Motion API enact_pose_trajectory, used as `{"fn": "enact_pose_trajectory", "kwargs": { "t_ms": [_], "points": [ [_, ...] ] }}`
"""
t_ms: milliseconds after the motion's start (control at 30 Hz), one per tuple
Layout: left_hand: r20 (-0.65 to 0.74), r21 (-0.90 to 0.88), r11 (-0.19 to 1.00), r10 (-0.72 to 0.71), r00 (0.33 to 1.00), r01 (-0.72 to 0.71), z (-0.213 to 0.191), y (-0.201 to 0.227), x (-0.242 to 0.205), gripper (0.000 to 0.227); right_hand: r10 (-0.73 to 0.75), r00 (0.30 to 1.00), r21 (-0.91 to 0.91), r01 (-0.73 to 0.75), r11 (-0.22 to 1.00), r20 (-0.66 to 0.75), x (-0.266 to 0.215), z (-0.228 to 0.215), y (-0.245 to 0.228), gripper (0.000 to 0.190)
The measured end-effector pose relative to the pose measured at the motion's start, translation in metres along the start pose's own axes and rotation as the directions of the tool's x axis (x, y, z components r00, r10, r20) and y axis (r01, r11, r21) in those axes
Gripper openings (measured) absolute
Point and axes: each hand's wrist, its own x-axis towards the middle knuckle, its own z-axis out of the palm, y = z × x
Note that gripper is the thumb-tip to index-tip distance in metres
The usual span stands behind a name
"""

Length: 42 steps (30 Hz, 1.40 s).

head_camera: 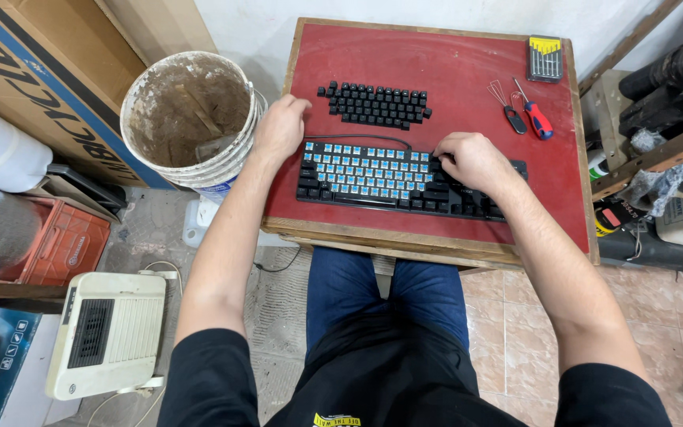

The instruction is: The person places black keycaps onto a mechanical keyboard base with blue switches. They systematically pick up keycaps from a pile on the table and press them into place on the keyboard, completing the assembly.

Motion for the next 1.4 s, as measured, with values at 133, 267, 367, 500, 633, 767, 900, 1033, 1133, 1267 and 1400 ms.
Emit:
{"fn": "enact_pose_trajectory", "kwargs": {
  "t_ms": [133,267,367,500,633,767,900,1033,1133,1267,1400],
  "points": [
    [0.064,-0.025,0.998,-0.051,0.997,0.053,0.009,-0.003,0.035,0.035,-0.019,0.999,-0.092,0.022,0.996,0.039,-0.002,-0.015,-0.009,0.019],
    [0.182,-0.048,0.989,-0.132,0.974,0.143,0.018,0.0,0.053,0.035,-0.029,0.999,-0.062,0.031,0.998,0.035,0.0,-0.02,-0.008,0.021],
    [0.193,-0.017,0.988,-0.146,0.97,0.152,0.036,-0.007,0.065,0.03,-0.037,0.999,-0.004,0.037,0.999,0.02,-0.001,-0.016,-0.003,0.02],
    [0.229,0.003,0.986,-0.162,0.96,0.166,0.032,-0.001,0.074,0.014,0.003,1.0,0.063,-0.003,0.998,0.007,0.006,-0.019,0.0,0.021],
    [0.208,0.046,0.988,-0.152,0.966,0.146,0.046,-0.012,0.074,0.009,0.042,0.998,0.093,-0.045,0.995,0.038,0.036,-0.005,0.024,0.019],
    [0.24,0.058,0.991,-0.129,0.962,0.118,0.038,-0.017,0.057,0.014,0.058,0.995,-0.133,-0.069,0.989,-0.082,0.083,0.019,0.065,0.024],
    [0.224,0.031,0.993,-0.119,0.967,0.115,0.025,-0.013,0.045,0.013,0.131,0.988,-0.133,-0.141,0.981,-0.083,0.111,0.024,0.065,0.045],
    [0.231,-0.018,0.985,-0.162,0.959,0.171,0.0,-0.012,0.027,0.008,0.129,0.989,-0.213,-0.142,0.967,-0.076,0.121,0.039,0.09,0.034],
    [0.221,-0.183,0.963,-0.156,0.963,0.198,-0.042,0.008,0.005,0.013,0.118,0.985,-0.321,-0.152,0.935,-0.122,0.128,0.059,0.127,0.017],
    [0.203,-0.368,0.922,-0.045,0.978,0.118,-0.083,0.038,-0.029,0.017,0.157,0.976,-0.262,-0.193,0.945,-0.153,0.114,0.06,0.129,0.012],
    [0.198,-0.386,0.922,0.048,0.979,0.033,-0.097,0.052,-0.053,0.016,0.107,0.972,0.078,-0.093,0.993,-0.207,0.086,0.035,0.084,0.011]
  ]
}}
